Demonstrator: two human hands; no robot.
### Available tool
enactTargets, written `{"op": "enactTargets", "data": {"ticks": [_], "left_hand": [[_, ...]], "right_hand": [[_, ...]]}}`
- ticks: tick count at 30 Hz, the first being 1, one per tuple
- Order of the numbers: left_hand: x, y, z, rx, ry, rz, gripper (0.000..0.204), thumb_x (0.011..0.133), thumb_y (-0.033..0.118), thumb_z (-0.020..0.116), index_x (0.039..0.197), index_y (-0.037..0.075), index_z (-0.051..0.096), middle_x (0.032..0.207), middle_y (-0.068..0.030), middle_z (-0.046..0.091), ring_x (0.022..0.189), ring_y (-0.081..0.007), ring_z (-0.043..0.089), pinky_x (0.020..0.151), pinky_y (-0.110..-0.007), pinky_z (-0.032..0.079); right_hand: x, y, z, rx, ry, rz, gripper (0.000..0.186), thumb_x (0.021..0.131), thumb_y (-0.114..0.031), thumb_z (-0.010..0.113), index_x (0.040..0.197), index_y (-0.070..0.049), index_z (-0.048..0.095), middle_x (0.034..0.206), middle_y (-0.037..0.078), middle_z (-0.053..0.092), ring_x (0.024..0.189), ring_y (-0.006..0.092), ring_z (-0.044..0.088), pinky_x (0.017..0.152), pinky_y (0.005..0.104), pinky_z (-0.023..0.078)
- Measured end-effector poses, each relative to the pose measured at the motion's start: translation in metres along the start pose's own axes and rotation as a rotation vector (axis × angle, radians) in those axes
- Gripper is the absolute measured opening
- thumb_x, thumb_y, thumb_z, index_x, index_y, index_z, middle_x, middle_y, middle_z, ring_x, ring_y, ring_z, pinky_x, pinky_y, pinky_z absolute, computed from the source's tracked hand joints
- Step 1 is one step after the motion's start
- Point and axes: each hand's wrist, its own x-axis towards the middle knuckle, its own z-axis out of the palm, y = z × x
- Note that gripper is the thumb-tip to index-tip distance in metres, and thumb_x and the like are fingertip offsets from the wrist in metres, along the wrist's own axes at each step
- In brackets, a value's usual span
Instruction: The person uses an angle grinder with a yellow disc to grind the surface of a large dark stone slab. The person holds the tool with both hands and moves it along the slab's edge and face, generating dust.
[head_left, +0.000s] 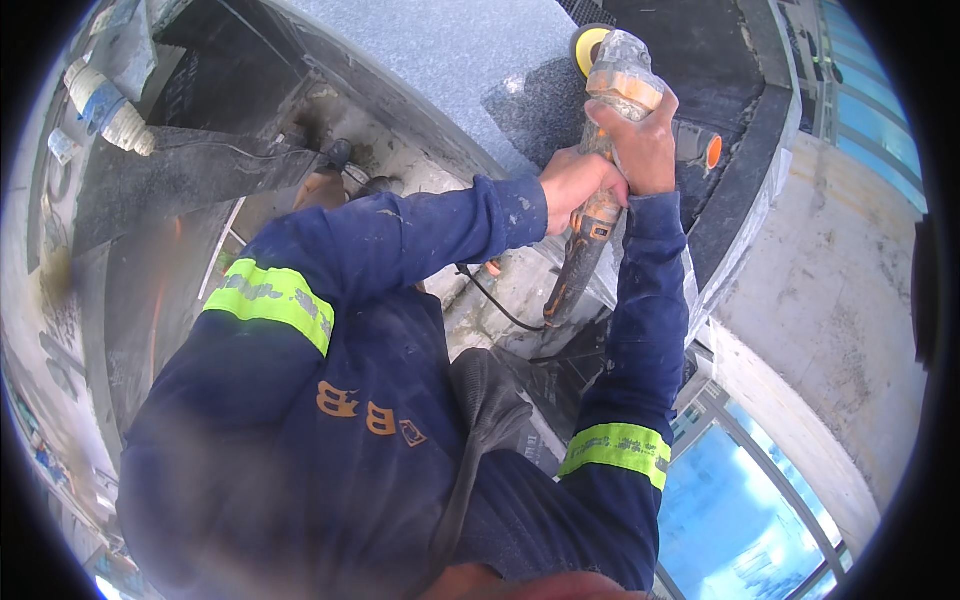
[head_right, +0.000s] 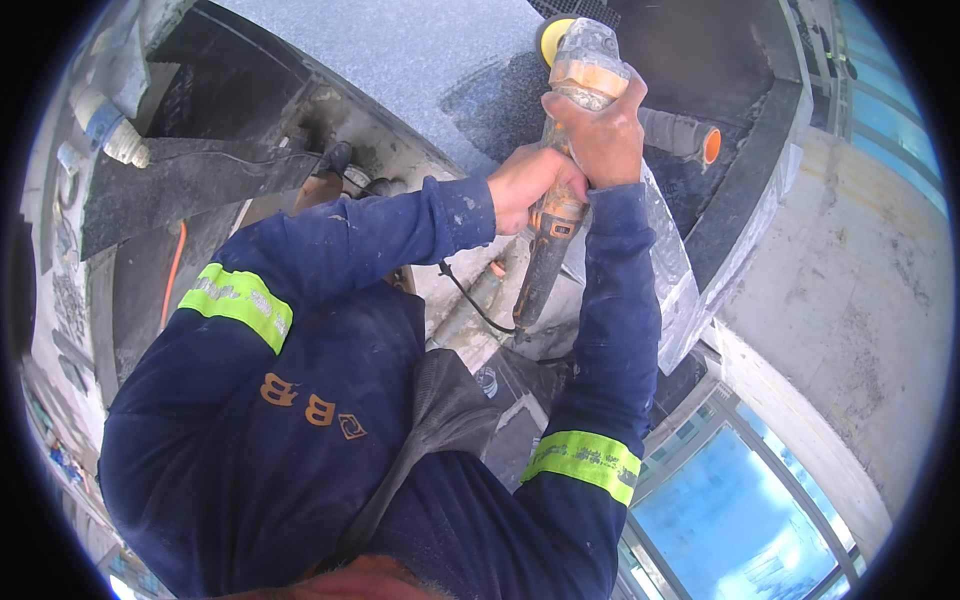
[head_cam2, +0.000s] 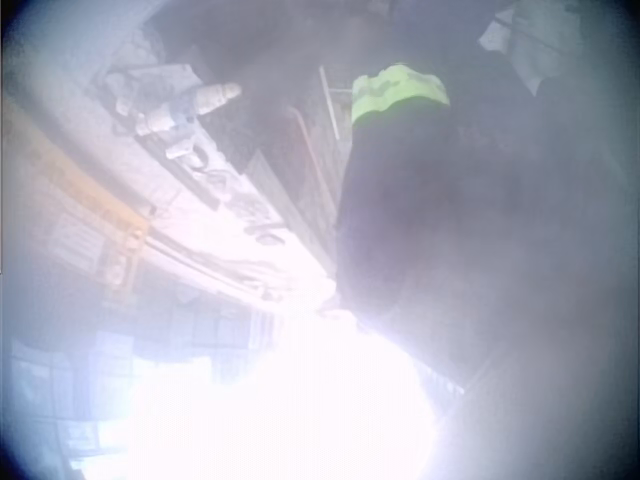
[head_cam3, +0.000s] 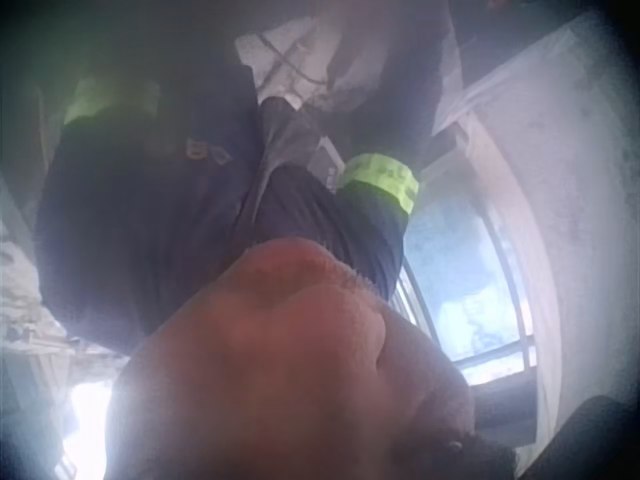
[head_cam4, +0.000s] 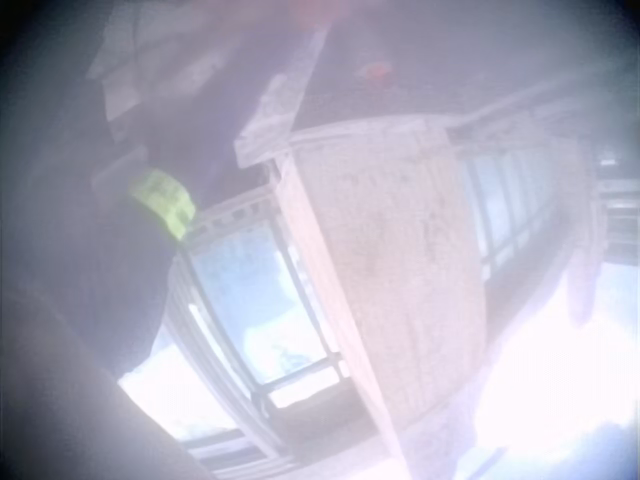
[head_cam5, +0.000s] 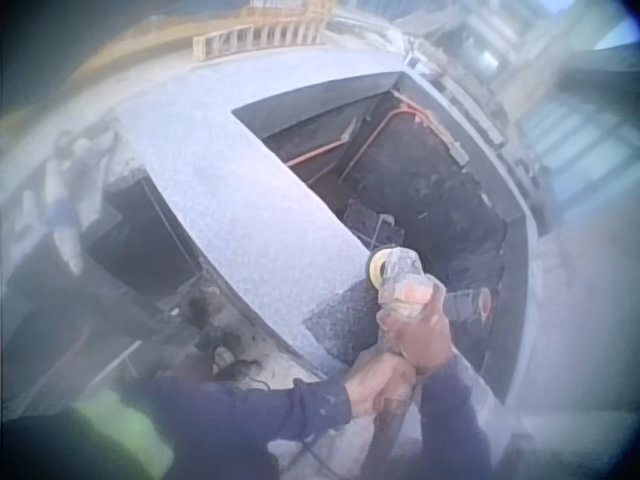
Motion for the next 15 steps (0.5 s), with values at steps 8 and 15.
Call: {"op": "enactTargets", "data": {"ticks": [8,15], "left_hand": [[0.008,-0.002,-0.003,-0.099,-0.054,0.009,0.023,0.064,-0.005,0.066,0.087,-0.006,0.063,0.079,-0.0136,0.062,0.065,-0.0244,0.063,0.055,-0.038,0.05],[0.001,0.005,0.001,-0.07,-0.018,-0.065,0.024,0.063,-0.006,0.065,0.087,-0.006,0.062,0.078,-0.0136,0.062,0.065,-0.0246,0.063,0.055,-0.038,0.05]], "right_hand": [[0.006,0.011,0.001,-0.251,0.003,-0.104,0.093,0.068,-0.041,0.082,0.133,0.005,0.034,0.114,0.027,0.055,0.102,0.0429,0.063,0.087,0.0429,0.052],[0.006,-0.017,-0.006,0.026,-0.01,0.138,0.095,0.068,-0.039,0.082,0.134,0.007,0.031,0.111,0.029,0.059,0.101,0.0421,0.064,0.087,0.0422,0.052]]}}
